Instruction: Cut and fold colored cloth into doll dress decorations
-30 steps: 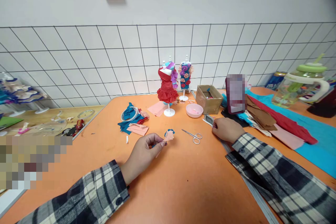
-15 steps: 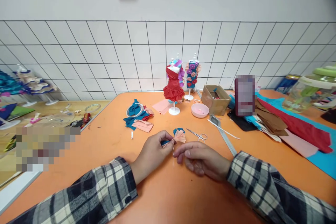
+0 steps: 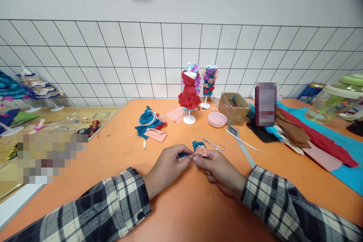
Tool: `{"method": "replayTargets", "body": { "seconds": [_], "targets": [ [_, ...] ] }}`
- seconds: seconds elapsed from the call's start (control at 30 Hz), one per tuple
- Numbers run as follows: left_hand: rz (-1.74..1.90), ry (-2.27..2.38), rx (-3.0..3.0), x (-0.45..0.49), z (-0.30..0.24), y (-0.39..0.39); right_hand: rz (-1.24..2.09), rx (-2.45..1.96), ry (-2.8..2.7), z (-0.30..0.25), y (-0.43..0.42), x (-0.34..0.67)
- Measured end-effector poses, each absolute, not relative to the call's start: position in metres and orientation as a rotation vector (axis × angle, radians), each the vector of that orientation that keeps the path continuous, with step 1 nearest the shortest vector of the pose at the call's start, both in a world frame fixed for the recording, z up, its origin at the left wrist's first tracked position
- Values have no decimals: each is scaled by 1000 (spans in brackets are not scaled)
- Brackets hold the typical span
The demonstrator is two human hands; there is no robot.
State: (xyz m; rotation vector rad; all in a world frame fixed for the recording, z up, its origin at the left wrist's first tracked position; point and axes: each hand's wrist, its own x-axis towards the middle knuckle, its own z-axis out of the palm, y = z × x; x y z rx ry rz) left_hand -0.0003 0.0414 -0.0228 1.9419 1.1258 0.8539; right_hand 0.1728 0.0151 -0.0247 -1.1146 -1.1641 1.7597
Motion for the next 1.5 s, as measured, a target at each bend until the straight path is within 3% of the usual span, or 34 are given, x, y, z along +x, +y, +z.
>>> {"method": "replayTargets", "body": {
  "seconds": [0.6, 1.13, 1.5],
  "targets": [
    [891, 1002, 1592, 5, -17, 35, 1632, -1140, -1069, -30, 14, 169],
    [998, 999, 1552, -1, -15, 37, 2233, -721, -743, -22, 15, 187],
    [927, 907, 1669, -4, -11, 36, 2062, -881, -1052, -26, 17, 187]
  ]
}}
